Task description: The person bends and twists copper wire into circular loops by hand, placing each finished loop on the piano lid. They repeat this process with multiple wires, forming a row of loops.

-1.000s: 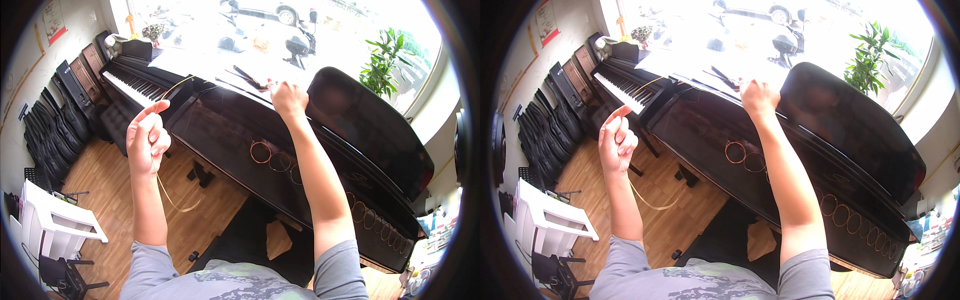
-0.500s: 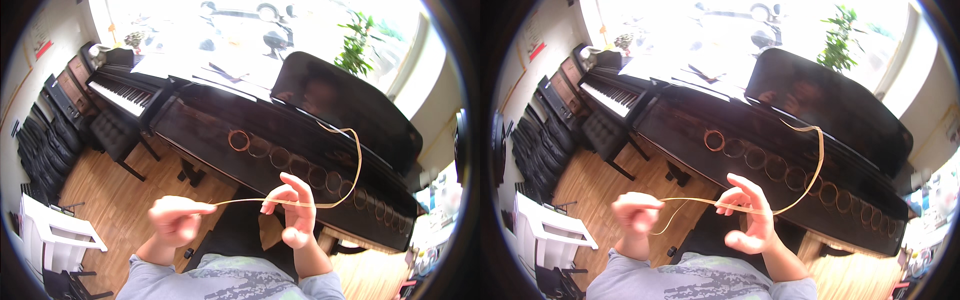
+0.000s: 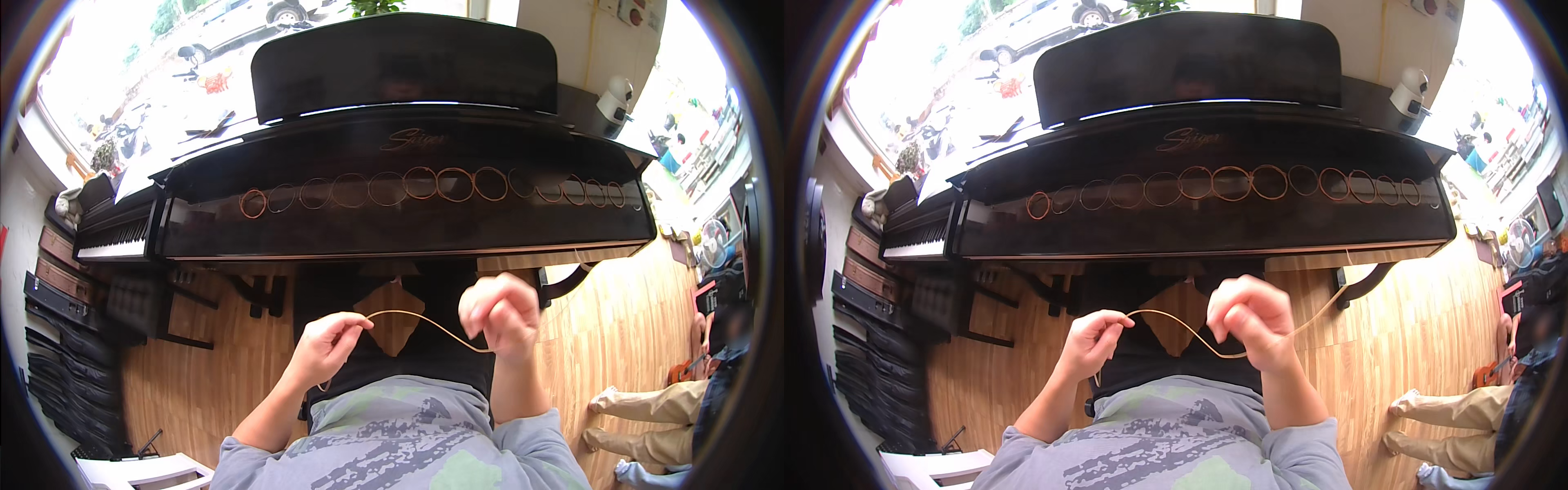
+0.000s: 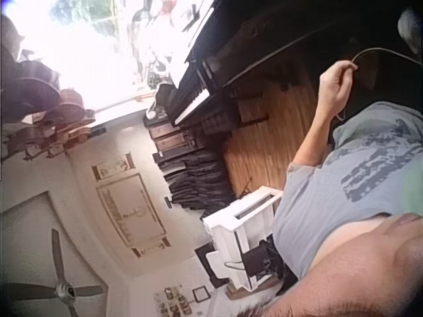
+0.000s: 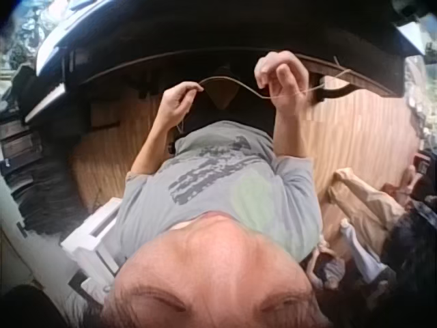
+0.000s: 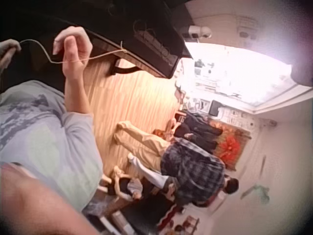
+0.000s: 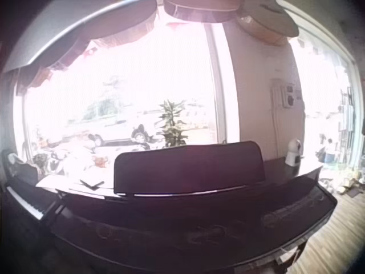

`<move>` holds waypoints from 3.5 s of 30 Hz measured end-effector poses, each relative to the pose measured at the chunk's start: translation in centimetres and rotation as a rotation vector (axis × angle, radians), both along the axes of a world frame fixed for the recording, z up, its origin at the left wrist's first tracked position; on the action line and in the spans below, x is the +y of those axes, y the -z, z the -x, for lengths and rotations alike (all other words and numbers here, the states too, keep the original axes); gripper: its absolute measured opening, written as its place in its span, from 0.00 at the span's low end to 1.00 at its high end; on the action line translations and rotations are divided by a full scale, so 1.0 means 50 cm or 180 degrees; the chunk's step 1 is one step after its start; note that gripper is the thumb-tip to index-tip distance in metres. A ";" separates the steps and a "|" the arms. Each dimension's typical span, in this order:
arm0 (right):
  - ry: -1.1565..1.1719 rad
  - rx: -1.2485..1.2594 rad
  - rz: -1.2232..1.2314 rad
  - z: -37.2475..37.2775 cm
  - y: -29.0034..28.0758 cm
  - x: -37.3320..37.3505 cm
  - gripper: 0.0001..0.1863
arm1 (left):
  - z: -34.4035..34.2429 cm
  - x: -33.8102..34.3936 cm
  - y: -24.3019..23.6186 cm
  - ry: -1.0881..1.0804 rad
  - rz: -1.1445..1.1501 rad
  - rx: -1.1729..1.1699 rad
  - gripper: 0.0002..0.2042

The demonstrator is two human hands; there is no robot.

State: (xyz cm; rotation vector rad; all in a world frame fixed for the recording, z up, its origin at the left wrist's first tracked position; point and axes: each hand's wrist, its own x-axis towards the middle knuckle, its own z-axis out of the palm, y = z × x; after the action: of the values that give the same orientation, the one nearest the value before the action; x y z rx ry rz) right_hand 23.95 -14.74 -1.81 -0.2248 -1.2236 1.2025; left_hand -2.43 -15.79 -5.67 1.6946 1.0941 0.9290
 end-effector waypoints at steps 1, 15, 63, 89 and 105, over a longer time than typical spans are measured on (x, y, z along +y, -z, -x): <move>-0.0330 -0.0476 0.0139 -0.026 0.024 -0.019 0.05 | -0.008 0.005 0.004 -0.0061 -0.0248 -0.0057 0.06; 0.1006 -0.2453 0.0011 0.107 0.154 -0.097 0.08 | -0.121 0.072 0.000 0.0164 -0.0522 -0.0834 0.05; 0.0651 -0.3283 -0.0175 0.090 0.130 0.057 0.07 | -0.023 0.109 0.059 0.0760 0.0567 0.0209 0.07; 0.1054 -0.3250 -0.0121 0.063 0.116 0.069 0.05 | -0.039 0.107 0.070 0.1102 0.1055 -0.0153 0.13; 0.1401 -0.4121 -0.0662 0.060 0.119 0.067 0.13 | -0.109 0.179 0.428 0.1315 0.1278 0.1696 0.17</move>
State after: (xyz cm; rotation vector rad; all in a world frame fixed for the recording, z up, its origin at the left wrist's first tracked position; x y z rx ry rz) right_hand 20.93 -11.37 -7.77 -1.1682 -2.2153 0.4394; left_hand 3.02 -6.85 -27.08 1.7636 1.1073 -0.0167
